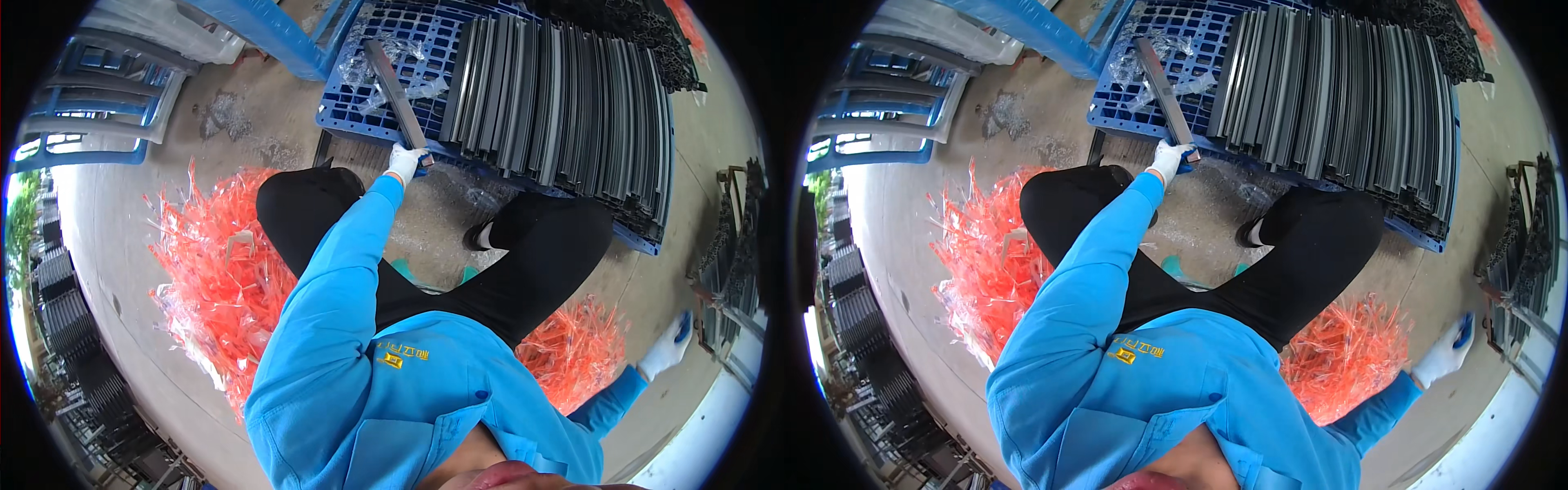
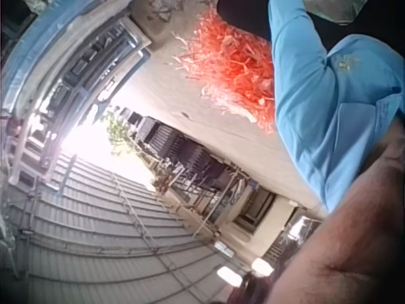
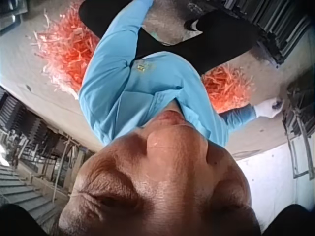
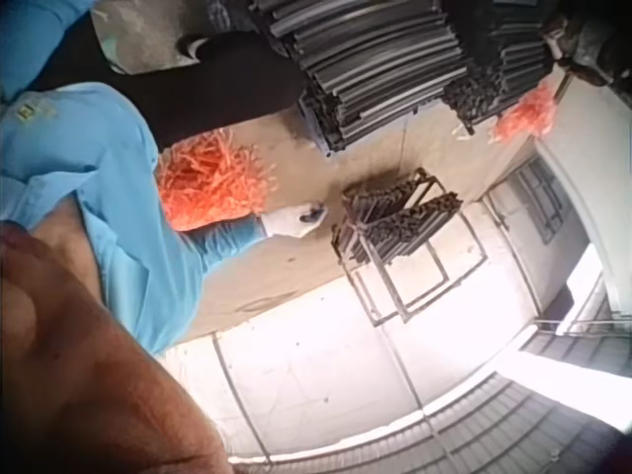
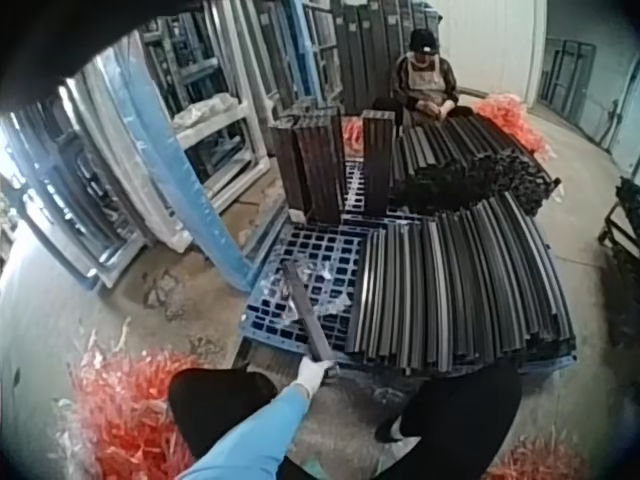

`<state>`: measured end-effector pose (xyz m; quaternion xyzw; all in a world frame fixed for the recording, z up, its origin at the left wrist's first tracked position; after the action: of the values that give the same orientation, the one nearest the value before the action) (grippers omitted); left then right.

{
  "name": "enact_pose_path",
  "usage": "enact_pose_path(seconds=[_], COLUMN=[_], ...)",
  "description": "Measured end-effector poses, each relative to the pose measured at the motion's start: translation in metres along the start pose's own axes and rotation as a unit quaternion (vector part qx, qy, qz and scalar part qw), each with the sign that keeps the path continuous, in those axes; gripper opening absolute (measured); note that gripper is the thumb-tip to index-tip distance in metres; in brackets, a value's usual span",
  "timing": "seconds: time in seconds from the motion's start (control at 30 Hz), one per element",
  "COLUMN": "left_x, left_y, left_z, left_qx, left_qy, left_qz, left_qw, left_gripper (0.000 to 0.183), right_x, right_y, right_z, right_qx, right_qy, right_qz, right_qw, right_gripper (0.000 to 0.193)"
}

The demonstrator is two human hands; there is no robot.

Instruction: The person assembles plastic connectors onto metal bars by hand.

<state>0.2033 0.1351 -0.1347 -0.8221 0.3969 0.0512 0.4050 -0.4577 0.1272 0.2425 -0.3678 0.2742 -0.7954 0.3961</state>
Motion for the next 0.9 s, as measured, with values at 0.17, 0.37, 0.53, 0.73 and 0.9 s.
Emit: enact_pose_path(seconds=[0.17, 0.37, 0.53, 0.73, 0.9], left_x=[-0.013, -0.002, 0.018, 0.013, -0.018], left_y=[-0.024, -0.027, -0.019, -0.017, -0.073], left_z=[-0.013, 0.007, 0.014, -0.008, -0.093], left_qx=[-0.141, -0.279, -0.261, -0.454, -0.528], left_qy=[-0.06, -0.04, 0.072, 0.03, 0.037], left_qz=[0.0, -0.009, -0.033, 0.096, 0.153], left_qw=[0.988, 0.96, 0.962, 0.885, 0.834], left_gripper=[0.044, 0.033, 0.039, 0.054, 0.059], right_x=[-0.03, -0.106, -0.158, -0.189, -0.189], right_y=[0.117, 0.229, 0.308, 0.351, 0.352], right_z=[0.173, 0.301, 0.305, 0.279, 0.277], right_qx=[0.182, 0.308, 0.268, 0.102, 0.11], right_qy=[-0.152, -0.267, -0.251, -0.249, -0.254], right_qz=[0.097, 0.264, 0.38, 0.467, 0.477], right_qw=[0.967, 0.874, 0.849, 0.842, 0.834], right_gripper=[0.029, 0.031, 0.03, 0.027, 0.028])
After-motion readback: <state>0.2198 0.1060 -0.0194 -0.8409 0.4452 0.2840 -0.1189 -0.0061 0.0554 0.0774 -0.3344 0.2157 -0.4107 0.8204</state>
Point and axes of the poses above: each hand's wrist, its own x-axis towards the middle knuckle, its own y-axis out of the palm, z = x × y, the point moved 8 cm from there along x, towards the middle knuckle, and after that the axes turned 5 degrees about x, right-handed, at the moved point
